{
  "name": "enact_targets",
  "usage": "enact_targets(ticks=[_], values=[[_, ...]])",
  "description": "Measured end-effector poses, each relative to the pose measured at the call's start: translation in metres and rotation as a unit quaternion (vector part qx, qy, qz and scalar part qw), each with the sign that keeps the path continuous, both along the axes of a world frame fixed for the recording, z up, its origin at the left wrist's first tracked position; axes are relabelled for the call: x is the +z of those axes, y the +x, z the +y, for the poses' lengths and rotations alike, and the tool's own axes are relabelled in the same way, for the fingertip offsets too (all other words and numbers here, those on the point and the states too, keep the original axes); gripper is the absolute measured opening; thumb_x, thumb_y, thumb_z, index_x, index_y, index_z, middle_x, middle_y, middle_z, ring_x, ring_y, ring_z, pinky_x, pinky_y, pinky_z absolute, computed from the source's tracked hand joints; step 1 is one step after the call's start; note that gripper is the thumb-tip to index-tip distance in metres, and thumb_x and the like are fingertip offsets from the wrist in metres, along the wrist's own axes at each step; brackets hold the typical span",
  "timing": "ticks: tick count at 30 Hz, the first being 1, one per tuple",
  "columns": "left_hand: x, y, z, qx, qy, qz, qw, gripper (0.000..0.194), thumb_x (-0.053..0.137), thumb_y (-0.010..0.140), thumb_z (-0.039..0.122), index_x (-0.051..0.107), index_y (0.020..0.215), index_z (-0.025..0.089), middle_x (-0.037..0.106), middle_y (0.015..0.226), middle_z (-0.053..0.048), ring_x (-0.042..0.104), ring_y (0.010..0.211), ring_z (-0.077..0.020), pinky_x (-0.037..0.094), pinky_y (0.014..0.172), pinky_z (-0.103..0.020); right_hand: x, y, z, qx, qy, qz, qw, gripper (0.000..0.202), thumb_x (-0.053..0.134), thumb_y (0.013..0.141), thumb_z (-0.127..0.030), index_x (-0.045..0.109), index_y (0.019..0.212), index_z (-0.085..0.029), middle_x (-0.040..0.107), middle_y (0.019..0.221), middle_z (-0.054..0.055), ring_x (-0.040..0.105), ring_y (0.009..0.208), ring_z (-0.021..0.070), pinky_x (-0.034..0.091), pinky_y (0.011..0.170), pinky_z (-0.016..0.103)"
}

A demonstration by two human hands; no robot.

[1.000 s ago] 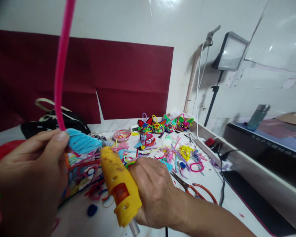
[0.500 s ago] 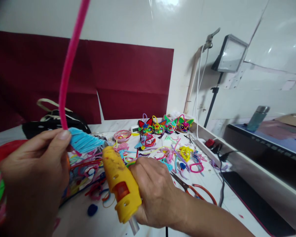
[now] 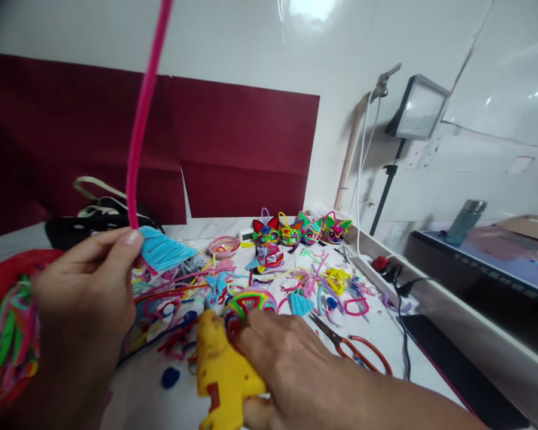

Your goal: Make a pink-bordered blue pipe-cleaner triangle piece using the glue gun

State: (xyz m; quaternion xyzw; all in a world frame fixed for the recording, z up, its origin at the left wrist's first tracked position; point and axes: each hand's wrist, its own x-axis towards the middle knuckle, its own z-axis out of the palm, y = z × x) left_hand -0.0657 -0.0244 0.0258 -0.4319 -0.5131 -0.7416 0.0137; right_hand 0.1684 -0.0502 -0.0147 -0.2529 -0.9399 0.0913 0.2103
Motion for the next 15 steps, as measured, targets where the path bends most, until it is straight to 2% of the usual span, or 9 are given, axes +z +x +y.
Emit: enact_targets(ticks=[3, 6, 8, 9, 11, 12, 13, 15], values=[[0.0, 0.006, 0.002, -0.02, 0.019, -0.013, 1.0, 0.01, 0.073, 0.073, 0.029, 0.077, 0.079, 0.021, 0.07, 0.072, 0.002, 0.058, 0.065, -0.0117, 0.046, 0.061, -0.022, -0.033, 0.0, -0.002, 0.022, 0.032, -0.07, 0.997, 0.032, 0.064, 0.082, -0.044, 0.058, 0.101, -0.019, 0.064, 0.098, 0.006, 0.061, 0.076, 0.0186, 0.046, 0.062, 0.029], [0.0, 0.015, 0.0, -0.035, 0.004, 0.008, 0.999, 0.009, 0.071, 0.074, 0.028, 0.076, 0.077, 0.021, 0.07, 0.074, 0.001, 0.063, 0.068, -0.0134, 0.049, 0.062, -0.023, -0.084, -0.005, 0.002, 0.047, 0.097, -0.093, 0.99, 0.017, 0.053, 0.092, -0.034, 0.057, 0.086, -0.018, 0.066, 0.083, 0.004, 0.059, 0.065, 0.0155, 0.04, 0.052, 0.027], [-0.001, 0.02, -0.002, -0.037, -0.013, 0.022, 0.999, 0.01, 0.071, 0.074, 0.029, 0.075, 0.077, 0.021, 0.071, 0.075, 0.001, 0.065, 0.07, -0.0145, 0.051, 0.063, -0.023, -0.113, -0.008, 0.005, 0.056, 0.151, -0.104, 0.982, 0.018, 0.051, 0.095, -0.033, 0.058, 0.086, -0.018, 0.066, 0.08, 0.003, 0.057, 0.061, 0.0154, 0.039, 0.051, 0.028], [-0.002, 0.022, -0.003, -0.041, -0.021, 0.026, 0.999, 0.011, 0.071, 0.074, 0.03, 0.075, 0.078, 0.021, 0.071, 0.075, 0.001, 0.065, 0.071, -0.0146, 0.052, 0.063, -0.023, -0.123, -0.009, 0.006, 0.053, 0.162, -0.098, 0.981, 0.02, 0.051, 0.095, -0.034, 0.058, 0.084, -0.018, 0.065, 0.077, 0.002, 0.056, 0.059, 0.0148, 0.039, 0.05, 0.027], [-0.004, 0.024, -0.004, -0.052, -0.039, 0.024, 0.998, 0.012, 0.07, 0.075, 0.032, 0.075, 0.078, 0.022, 0.071, 0.076, 0.001, 0.066, 0.071, -0.0147, 0.053, 0.065, -0.023, -0.124, -0.006, 0.007, 0.045, 0.161, -0.096, 0.981, 0.022, 0.055, 0.093, -0.037, 0.059, 0.082, -0.018, 0.065, 0.077, 0.002, 0.058, 0.061, 0.0155, 0.042, 0.053, 0.028], [-0.004, 0.025, -0.004, -0.059, -0.044, 0.023, 0.997, 0.012, 0.07, 0.075, 0.032, 0.074, 0.078, 0.022, 0.071, 0.076, 0.001, 0.066, 0.072, -0.0147, 0.053, 0.065, -0.023, -0.115, -0.004, 0.006, 0.045, 0.165, -0.094, 0.981, 0.021, 0.059, 0.09, -0.038, 0.06, 0.083, -0.019, 0.066, 0.078, 0.002, 0.06, 0.066, 0.0173, 0.044, 0.056, 0.028], [-0.005, 0.025, -0.005, -0.064, -0.048, 0.025, 0.996, 0.011, 0.07, 0.076, 0.031, 0.074, 0.078, 0.022, 0.07, 0.076, 0.001, 0.066, 0.072, -0.0145, 0.053, 0.065, -0.022, -0.101, -0.001, 0.006, 0.053, 0.157, -0.096, 0.981, 0.019, 0.062, 0.089, -0.037, 0.062, 0.086, -0.018, 0.066, 0.082, 0.003, 0.061, 0.071, 0.0179, 0.046, 0.06, 0.028], [-0.006, 0.025, -0.004, -0.074, -0.052, 0.047, 0.995, 0.009, 0.069, 0.075, 0.03, 0.074, 0.076, 0.022, 0.07, 0.076, 0.002, 0.066, 0.072, -0.0141, 0.053, 0.065, -0.022, -0.061, 0.005, 0.005, 0.073, 0.106, -0.095, 0.987, 0.023, 0.065, 0.086, -0.039, 0.063, 0.091, -0.017, 0.065, 0.089, 0.004, 0.061, 0.081, 0.0175, 0.049, 0.07, 0.027]])
